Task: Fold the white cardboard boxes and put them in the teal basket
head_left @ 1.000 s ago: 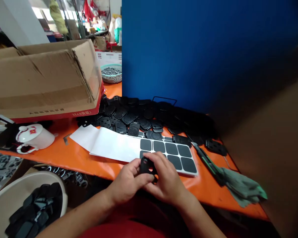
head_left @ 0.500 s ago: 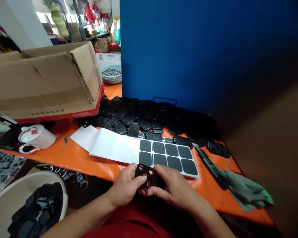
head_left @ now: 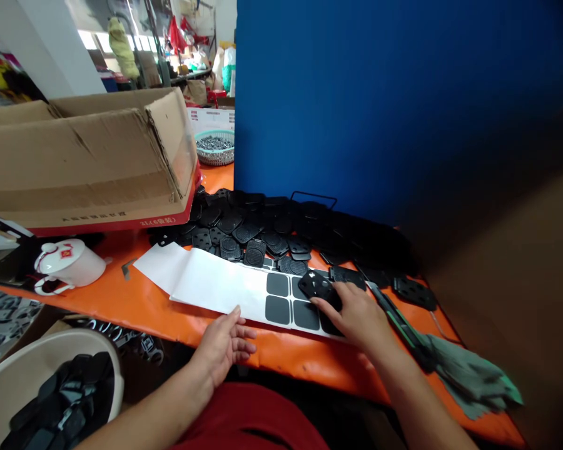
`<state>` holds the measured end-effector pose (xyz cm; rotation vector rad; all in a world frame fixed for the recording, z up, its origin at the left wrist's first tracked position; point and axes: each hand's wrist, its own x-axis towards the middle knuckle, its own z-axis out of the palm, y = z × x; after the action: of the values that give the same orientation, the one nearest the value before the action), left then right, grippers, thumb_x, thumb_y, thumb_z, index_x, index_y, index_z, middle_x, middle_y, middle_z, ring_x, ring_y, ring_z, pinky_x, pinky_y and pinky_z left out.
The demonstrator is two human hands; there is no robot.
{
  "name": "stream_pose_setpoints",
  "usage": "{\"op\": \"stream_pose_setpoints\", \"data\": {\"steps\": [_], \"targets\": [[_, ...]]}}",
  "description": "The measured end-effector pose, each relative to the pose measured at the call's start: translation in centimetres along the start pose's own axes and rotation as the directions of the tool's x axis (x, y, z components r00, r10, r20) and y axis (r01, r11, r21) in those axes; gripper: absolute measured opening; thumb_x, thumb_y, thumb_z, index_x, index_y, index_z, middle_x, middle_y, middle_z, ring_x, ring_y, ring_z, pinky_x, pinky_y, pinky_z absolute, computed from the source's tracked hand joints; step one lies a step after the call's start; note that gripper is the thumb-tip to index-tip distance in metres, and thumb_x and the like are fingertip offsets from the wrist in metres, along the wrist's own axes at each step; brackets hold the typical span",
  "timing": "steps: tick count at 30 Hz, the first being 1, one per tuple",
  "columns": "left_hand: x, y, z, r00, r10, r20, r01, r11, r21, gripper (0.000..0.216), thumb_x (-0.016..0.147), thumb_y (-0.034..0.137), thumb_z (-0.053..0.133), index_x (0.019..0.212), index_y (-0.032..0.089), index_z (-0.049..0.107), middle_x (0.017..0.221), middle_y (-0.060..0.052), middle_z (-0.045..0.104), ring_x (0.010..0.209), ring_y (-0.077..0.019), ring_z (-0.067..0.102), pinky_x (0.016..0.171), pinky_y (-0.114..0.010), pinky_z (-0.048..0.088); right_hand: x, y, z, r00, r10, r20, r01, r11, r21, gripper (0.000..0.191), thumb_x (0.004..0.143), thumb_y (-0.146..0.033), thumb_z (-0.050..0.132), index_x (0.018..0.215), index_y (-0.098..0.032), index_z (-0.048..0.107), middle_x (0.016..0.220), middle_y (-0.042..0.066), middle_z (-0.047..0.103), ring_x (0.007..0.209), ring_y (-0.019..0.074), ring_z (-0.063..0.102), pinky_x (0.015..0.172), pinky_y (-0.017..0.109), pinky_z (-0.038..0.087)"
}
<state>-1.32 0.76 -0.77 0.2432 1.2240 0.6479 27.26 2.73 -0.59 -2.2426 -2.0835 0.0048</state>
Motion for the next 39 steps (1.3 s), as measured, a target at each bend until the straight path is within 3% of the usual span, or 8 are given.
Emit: {"op": "stream_pose_setpoints", "data": {"steps": [5,9,13,17,23,29,35,39], "targets": [[0.1,-0.4,-0.5,0.998,0.049,0.031,-0.048,0.998,-0.031,0.019,0.093,0.03,0.049,0.083,0.014,0.052,0.063,-0.002,0.064,0.044,-0.0083,0.057,0.043,-0.017,0.04,-1.2,-2.7,0.5,0.911,-0.221,-0.347,0.223,0.974,-0.036,0.055,0.084,-0.054,0.061,0.117,-0.01,0.062,0.115,0.021,0.06,0.108,0.0374,0.052,0.091,0.051,0.043],[-0.6,-0.7,-0.9,0.996,-0.003,0.084,0.005,1.0,-0.02,0.015,0.089,0.026,0.05,0.081,0.014,0.054,0.061,-0.002,0.064,0.043,-0.009,0.057,0.044,-0.017,0.04,-2.8,-5.8,0.9,0.831,-0.462,-0.31,0.518,0.846,0.128,0.054,0.079,-0.054,0.069,0.116,-0.015,0.065,0.117,0.018,0.063,0.112,0.0365,0.052,0.098,0.054,0.038],[-1.1,-1.1,-0.7,0.961,-0.104,0.258,0.1,0.995,0.03,0.015,0.083,0.027,0.059,0.086,0.013,0.054,0.068,-0.007,0.069,0.049,-0.0134,0.063,0.047,-0.019,0.044,-3.8,-7.7,2.0,0.782,-0.482,-0.395,0.589,0.779,0.215,0.016,0.087,-0.023,0.064,0.102,-0.02,0.069,0.098,0.009,0.072,0.099,0.027,0.06,0.097,0.05,0.038],[-1.3,-1.5,0.0,0.947,-0.132,0.292,0.145,0.989,-0.023,0.029,0.08,0.036,0.067,0.091,0.011,0.057,0.076,-0.011,0.071,0.062,-0.0187,0.069,0.055,-0.023,0.049,-4.5,-8.2,1.8,0.709,-0.5,-0.497,0.666,0.707,0.239,0.015,0.088,-0.01,0.059,0.097,-0.019,0.069,0.086,0.005,0.073,0.084,0.0206,0.062,0.094,0.047,0.039],[-1.0,-1.1,1.2,0.987,0.074,0.141,-0.03,0.956,-0.29,0.021,0.075,0.022,0.072,0.09,0.01,0.063,0.083,-0.009,0.071,0.069,-0.0176,0.065,0.061,-0.027,0.052,-5.7,-8.6,0.3,0.692,-0.556,-0.46,0.719,0.586,0.374,0.018,0.091,-0.017,0.056,0.106,-0.017,0.066,0.092,0.008,0.07,0.087,0.0221,0.061,0.091,0.048,0.042],[-0.9,-0.1,2.0,0.985,0.032,0.167,0.047,0.893,-0.449,0.018,0.065,0.002,0.062,0.081,0.011,0.062,0.073,-0.006,0.068,0.07,-0.0184,0.064,0.068,-0.029,0.054,-5.0,-8.4,0.0,0.834,-0.5,-0.233,0.484,0.462,0.743,0.033,0.094,-0.015,0.047,0.124,-0.025,0.057,0.117,0.011,0.058,0.106,0.0199,0.06,0.085,0.033,0.055],[-1.0,-0.2,2.4,0.98,0.021,0.2,0.074,0.887,-0.456,0.025,0.059,-0.002,0.057,0.08,0.009,0.063,0.071,-0.006,0.067,0.069,-0.0175,0.063,0.076,-0.031,0.054,-3.0,-8.4,-0.8,0.761,-0.643,-0.087,0.452,0.428,0.783,0.045,0.086,-0.005,0.052,0.125,-0.029,0.059,0.123,0.009,0.05,0.089,0.0145,0.06,0.078,0.028,0.055],[-1.4,0.2,2.3,0.971,0.051,0.232,0.054,0.904,-0.424,0.042,0.058,-0.002,0.057,0.099,0.009,0.065,0.075,-0.006,0.069,0.07,-0.0194,0.064,0.077,-0.034,0.054,-2.3,-8.8,-1.1,0.74,-0.654,-0.157,0.552,0.457,0.697,0.041,0.084,-0.006,0.058,0.115,-0.032,0.066,0.117,0.006,0.053,0.084,0.0143,0.058,0.074,0.028,0.051]]}}
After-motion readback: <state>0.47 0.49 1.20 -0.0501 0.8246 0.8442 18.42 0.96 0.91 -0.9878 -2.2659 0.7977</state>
